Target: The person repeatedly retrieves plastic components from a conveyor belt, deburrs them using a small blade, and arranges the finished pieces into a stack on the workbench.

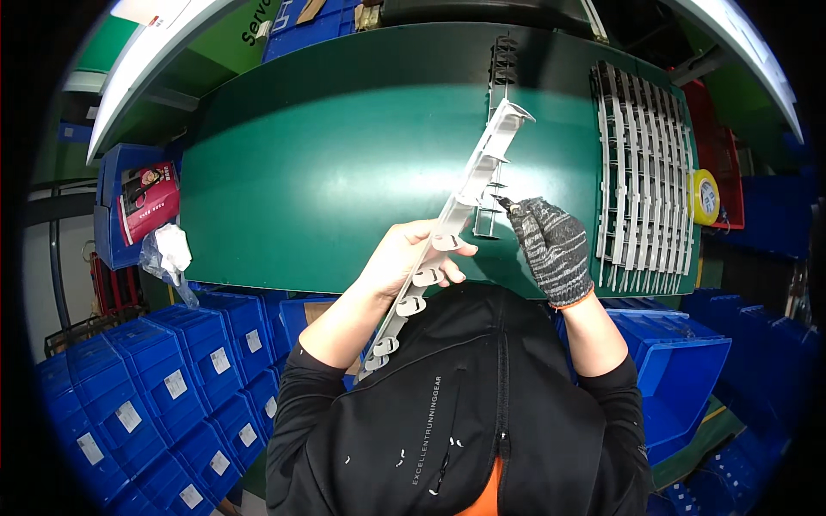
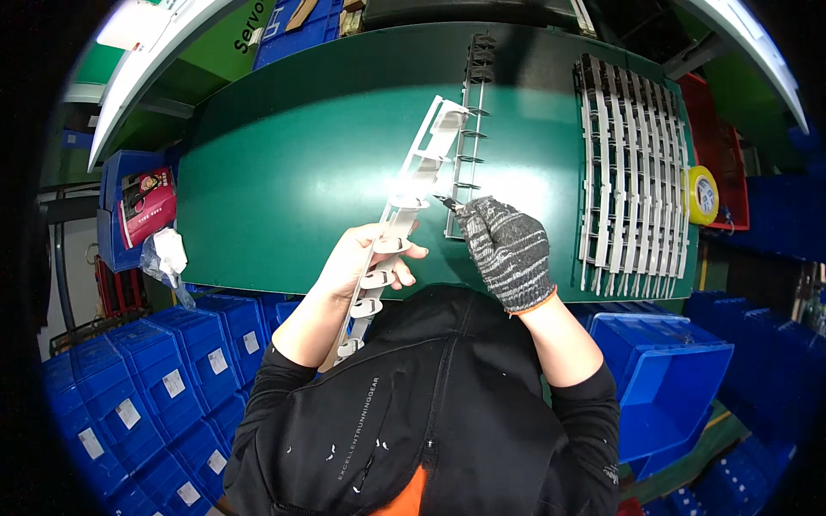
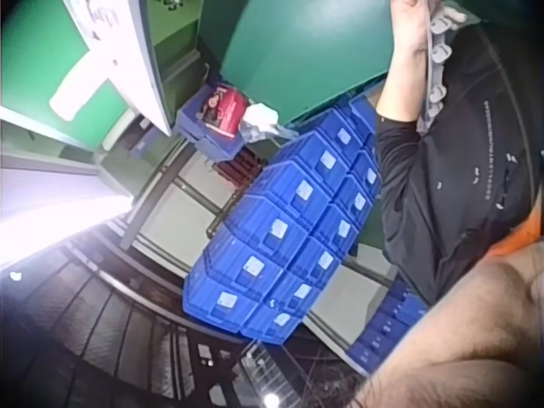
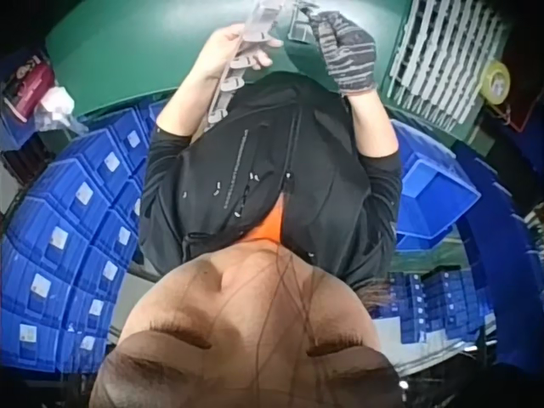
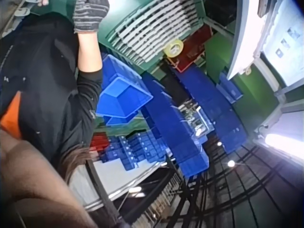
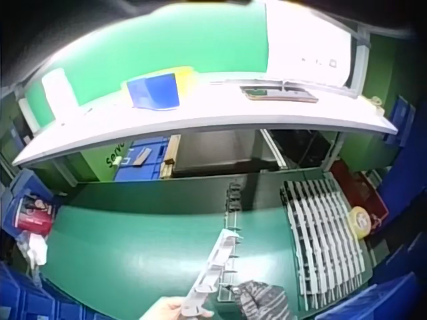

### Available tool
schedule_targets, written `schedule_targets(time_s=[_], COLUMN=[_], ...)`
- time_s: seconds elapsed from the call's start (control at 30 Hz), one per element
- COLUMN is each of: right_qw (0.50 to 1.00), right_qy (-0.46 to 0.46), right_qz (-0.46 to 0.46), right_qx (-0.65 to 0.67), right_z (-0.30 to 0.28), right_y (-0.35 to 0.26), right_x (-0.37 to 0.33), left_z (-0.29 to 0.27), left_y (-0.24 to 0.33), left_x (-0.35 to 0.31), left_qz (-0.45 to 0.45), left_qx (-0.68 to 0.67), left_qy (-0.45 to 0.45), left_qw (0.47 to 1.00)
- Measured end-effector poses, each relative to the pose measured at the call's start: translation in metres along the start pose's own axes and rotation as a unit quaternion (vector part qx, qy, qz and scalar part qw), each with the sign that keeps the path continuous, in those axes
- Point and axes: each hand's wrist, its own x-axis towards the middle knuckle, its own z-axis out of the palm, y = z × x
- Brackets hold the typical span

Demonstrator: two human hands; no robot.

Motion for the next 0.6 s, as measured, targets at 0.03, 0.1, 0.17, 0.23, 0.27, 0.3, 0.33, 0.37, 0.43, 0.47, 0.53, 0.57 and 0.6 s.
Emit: schedule_targets(time_s=[0.03,0.1,0.17,0.23,0.27,0.3,0.33,0.37,0.43,0.47,0.53,0.57,0.6], right_qw=[1.0,0.999,0.999,0.999,0.999,0.998,0.996,0.994,0.998,0.999,0.989,0.992,0.993], right_qy=[-0.015,-0.041,-0.028,-0.022,-0.023,-0.054,-0.086,-0.099,-0.06,-0.02,-0.034,0.006,0.047], right_qz=[0.022,0.013,0.006,0.03,0.03,0.032,0.034,0.047,0.01,-0.028,0.101,0.089,0.077], right_qx=[0.005,-0.002,-0.015,-0.015,-0.014,-0.009,-0.004,-0.002,-0.008,-0.014,0.102,0.09,0.079], right_z=[-0.002,-0.005,-0.004,-0.004,-0.004,-0.004,-0.004,-0.005,-0.001,0.001,-0.005,-0.003,-0.001], right_y=[-0.004,-0.003,-0.001,-0.006,-0.008,-0.01,-0.011,-0.01,-0.001,0.001,-0.009,-0.005,0.001], right_x=[0.003,0.006,0.007,0.009,0.01,0.01,0.009,0.008,0.003,0.001,0.002,0.0,-0.003], left_z=[0.0,0.0,0.001,0.0,-0.001,-0.003,-0.003,-0.003,-0.001,0.0,-0.001,-0.001,-0.002], left_y=[-0.001,-0.002,-0.001,-0.001,-0.001,-0.002,-0.003,-0.004,-0.002,0.0,0.0,0.0,0.0], left_x=[0.0,0.0,0.0,0.0,0.0,0.001,0.001,0.001,0.001,0.0,0.001,0.001,0.002], left_qz=[-0.001,0.022,0.018,0.015,0.018,0.021,0.021,0.017,0.013,0.013,0.014,0.015,0.016], left_qx=[0.0,0.009,0.007,0.004,0.0,-0.004,-0.005,-0.008,-0.011,-0.008,-0.007,-0.008,-0.008], left_qy=[-0.001,-0.019,-0.022,-0.023,-0.031,-0.041,-0.041,-0.038,-0.033,-0.026,-0.02,-0.02,-0.021], left_qw=[1.0,1.0,1.0,1.0,0.999,0.999,0.999,0.999,0.999,1.0,1.0,1.0,1.0])
